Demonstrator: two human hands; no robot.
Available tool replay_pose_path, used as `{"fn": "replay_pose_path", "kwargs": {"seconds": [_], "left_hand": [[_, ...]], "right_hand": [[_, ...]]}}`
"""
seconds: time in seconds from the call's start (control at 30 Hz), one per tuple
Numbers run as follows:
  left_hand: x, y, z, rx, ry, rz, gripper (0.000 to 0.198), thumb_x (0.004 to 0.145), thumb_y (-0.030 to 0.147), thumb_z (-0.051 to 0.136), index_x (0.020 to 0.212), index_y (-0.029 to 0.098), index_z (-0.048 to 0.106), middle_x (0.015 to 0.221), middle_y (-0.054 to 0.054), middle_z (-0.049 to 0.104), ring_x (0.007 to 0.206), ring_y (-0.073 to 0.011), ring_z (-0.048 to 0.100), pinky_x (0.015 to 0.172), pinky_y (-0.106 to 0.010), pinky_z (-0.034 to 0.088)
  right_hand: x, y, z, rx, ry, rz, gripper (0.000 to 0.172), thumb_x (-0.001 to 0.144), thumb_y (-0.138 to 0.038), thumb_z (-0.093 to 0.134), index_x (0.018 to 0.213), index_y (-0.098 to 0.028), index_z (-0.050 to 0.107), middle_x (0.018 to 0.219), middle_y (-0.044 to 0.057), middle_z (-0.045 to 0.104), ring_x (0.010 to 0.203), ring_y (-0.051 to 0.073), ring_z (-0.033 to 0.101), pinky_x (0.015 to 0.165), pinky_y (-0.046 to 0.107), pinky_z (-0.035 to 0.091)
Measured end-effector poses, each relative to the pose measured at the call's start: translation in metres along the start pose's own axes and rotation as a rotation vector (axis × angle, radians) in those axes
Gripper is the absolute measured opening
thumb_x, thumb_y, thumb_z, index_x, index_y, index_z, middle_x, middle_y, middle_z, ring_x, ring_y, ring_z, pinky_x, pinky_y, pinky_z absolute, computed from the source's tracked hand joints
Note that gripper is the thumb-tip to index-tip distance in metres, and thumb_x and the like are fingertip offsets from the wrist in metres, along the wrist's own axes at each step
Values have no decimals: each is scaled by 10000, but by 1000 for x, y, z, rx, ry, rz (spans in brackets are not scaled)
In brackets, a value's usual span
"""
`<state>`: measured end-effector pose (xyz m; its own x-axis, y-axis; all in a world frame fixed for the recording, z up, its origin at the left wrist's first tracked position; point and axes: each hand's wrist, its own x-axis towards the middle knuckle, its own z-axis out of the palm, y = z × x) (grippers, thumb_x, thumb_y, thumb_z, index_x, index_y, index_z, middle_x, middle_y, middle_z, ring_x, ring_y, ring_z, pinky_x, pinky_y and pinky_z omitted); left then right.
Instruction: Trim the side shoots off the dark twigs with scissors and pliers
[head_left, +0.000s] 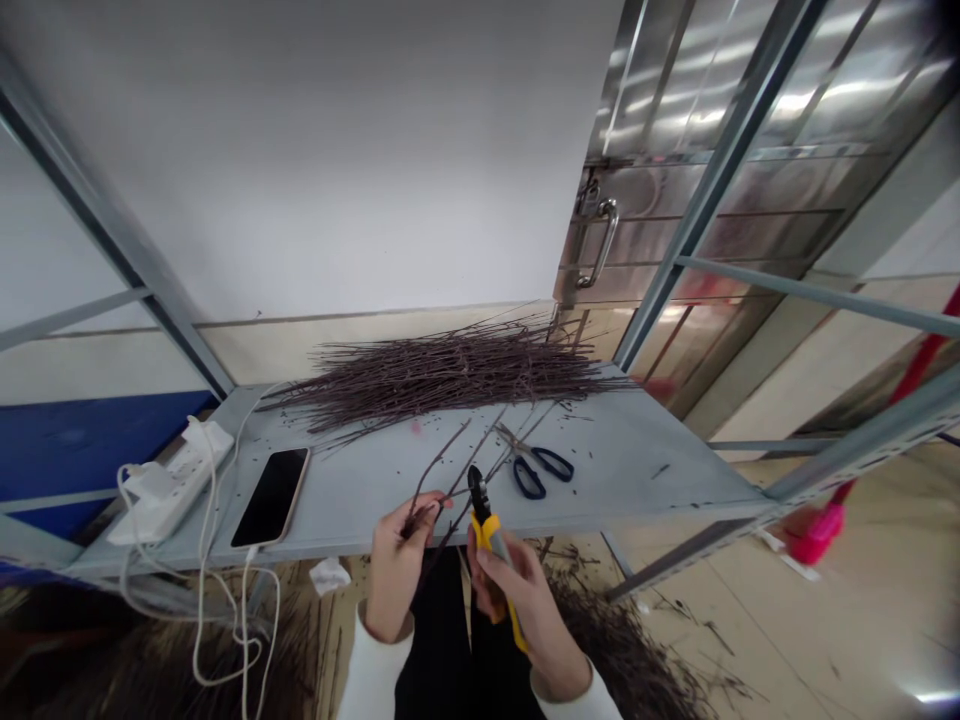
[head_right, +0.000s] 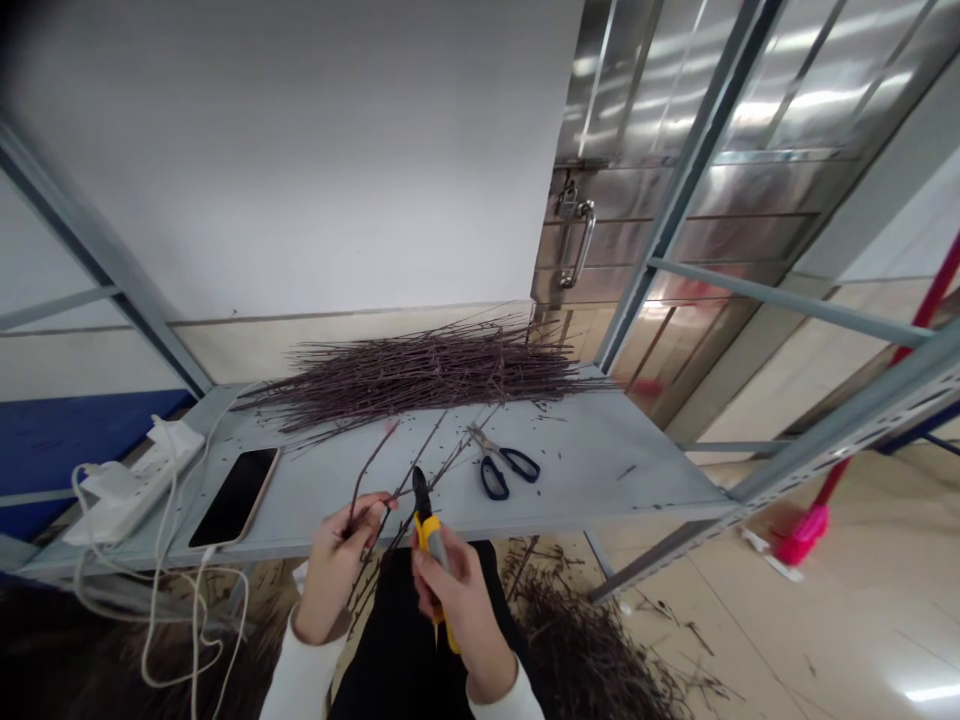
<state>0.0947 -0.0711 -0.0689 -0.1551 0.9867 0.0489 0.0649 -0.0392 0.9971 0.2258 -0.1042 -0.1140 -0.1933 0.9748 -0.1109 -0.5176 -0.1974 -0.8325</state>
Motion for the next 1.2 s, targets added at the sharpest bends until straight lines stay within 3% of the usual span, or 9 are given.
{"fn": "replay_pose_path", "kwargs": {"seconds": [0.07, 0.17, 0.3, 0.43, 0.53, 0.77, 0.93, 1.07, 1.2], "left_hand": [[-4, 0, 0, 17, 9, -7, 248, 698, 346, 647, 771, 127, 737, 505, -7, 609, 429, -117, 440, 437, -228, 394], [-13, 1, 5, 7, 38, -39, 292, 704, 354, 643, 845, 120, 746, 562, -37, 652, 508, -163, 556, 496, -253, 464], [-22, 10, 11, 12, 43, -45, 298, 718, 380, 635, 825, 130, 757, 433, 4, 539, 567, -205, 611, 553, -278, 505], [-24, 15, 14, 9, 38, -50, 332, 698, 409, 638, 803, 119, 762, 384, 33, 463, 533, -196, 589, 562, -286, 513], [-24, 13, 15, 4, 48, -47, 342, 682, 416, 650, 795, 113, 761, 389, 35, 465, 512, -184, 570, 555, -286, 510], [-20, 15, 3, 44, 68, 6, 269, 680, 386, 649, 730, 141, 747, 391, 25, 496, 440, -158, 507, 476, -259, 468], [-13, 14, -7, 145, 29, 18, 269, 666, 384, 623, 703, 144, 737, 423, 7, 558, 414, -138, 452, 464, -252, 432], [-10, 10, -9, 187, -38, 20, 283, 687, 372, 608, 746, 138, 755, 466, -2, 590, 412, -129, 418, 453, -249, 394], [-10, 6, -3, 157, -110, 5, 327, 711, 367, 593, 808, 107, 767, 468, -1, 569, 424, -115, 372, 450, -240, 352]], "right_hand": [[4, -1, -5, -250, 166, -149, 320, 734, -433, 672, 870, -151, 607, 595, -36, 503, 448, 74, 432, 406, 195, 361], [10, 2, -13, -570, 361, -372, 303, 765, -379, 621, 954, -141, 616, 725, 31, 632, 618, 154, 598, 577, 259, 504], [19, 8, -29, -1067, 557, -747, 330, 769, -287, 594, 1069, -150, 594, 934, 108, 681, 814, 223, 661, 708, 323, 541], [26, 6, -51, -1438, 675, -1050, 340, 782, -274, 596, 1108, -182, 576, 924, 116, 683, 846, 242, 662, 707, 335, 545], [25, -4, -62, -1535, 657, -1143, 334, 775, -269, 603, 1096, -182, 577, 876, 105, 690, 794, 233, 668, 683, 324, 547], [4, -23, -56, -1499, 425, -950, 326, 747, -263, 543, 1062, -194, 591, 938, 103, 714, 898, 261, 688, 679, 322, 571], [-8, -23, -37, -1298, 324, -801, 299, 725, -210, 533, 1016, -188, 598, 903, 89, 703, 758, 201, 689, 647, 265, 555], [-12, -17, -33, -1081, 242, -576, 254, 713, -179, 541, 957, -178, 610, 686, 4, 636, 519, 126, 577, 508, 206, 484], [-13, -5, -38, -790, 218, -401, 258, 744, -224, 560, 985, -170, 633, 659, -3, 618, 551, 132, 561, 529, 219, 470]]}}
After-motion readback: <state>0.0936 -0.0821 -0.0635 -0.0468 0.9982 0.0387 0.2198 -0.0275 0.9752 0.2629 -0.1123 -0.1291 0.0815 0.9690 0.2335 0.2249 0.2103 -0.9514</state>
